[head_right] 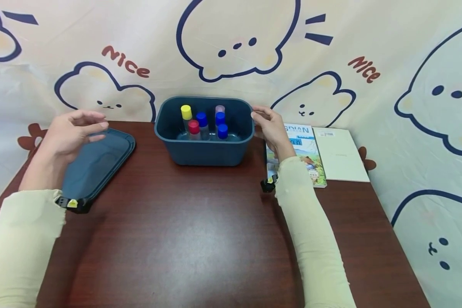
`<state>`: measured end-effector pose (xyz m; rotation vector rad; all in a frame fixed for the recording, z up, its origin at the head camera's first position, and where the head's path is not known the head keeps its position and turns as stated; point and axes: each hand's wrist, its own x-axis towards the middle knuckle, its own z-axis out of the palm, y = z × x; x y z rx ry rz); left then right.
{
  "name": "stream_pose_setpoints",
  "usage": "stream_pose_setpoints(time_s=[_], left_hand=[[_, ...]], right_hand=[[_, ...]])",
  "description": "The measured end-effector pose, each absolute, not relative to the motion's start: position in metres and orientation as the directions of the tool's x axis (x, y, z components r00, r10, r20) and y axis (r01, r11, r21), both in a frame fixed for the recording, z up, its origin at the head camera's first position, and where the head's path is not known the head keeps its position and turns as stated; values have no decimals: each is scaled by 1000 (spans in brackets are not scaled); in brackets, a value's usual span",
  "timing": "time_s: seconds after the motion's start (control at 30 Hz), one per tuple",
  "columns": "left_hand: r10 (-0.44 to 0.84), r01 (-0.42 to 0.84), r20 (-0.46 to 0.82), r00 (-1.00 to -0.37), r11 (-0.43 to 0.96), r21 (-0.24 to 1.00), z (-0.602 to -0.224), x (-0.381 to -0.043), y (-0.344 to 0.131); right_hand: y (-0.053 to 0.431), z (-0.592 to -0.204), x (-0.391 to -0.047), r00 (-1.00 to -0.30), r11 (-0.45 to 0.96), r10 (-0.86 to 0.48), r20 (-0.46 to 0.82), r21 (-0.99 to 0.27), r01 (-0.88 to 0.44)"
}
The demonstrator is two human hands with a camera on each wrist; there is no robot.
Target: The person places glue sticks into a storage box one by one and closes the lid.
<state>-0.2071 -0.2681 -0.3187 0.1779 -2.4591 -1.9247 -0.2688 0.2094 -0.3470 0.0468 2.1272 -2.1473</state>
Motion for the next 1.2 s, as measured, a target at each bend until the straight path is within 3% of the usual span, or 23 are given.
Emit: stream_pose_setpoints(time_s=[0.5, 0.97, 1.2], left_hand=[[-199, -134, -75, -977, 301, 944, -330, -200, -302], [-217, -154, -161, -963, -46, 987, -342, -187, -341], [-247, -240, -243, -938, -43, 970, -351, -178, -362]], right_hand=[[210, -347, -267, -993, 10, -64, -101, -995, 100], [211, -347, -268, -993, 5, -68, -101, -995, 101], [211, -347, -267, -992, 18, -86, -93, -996, 91]])
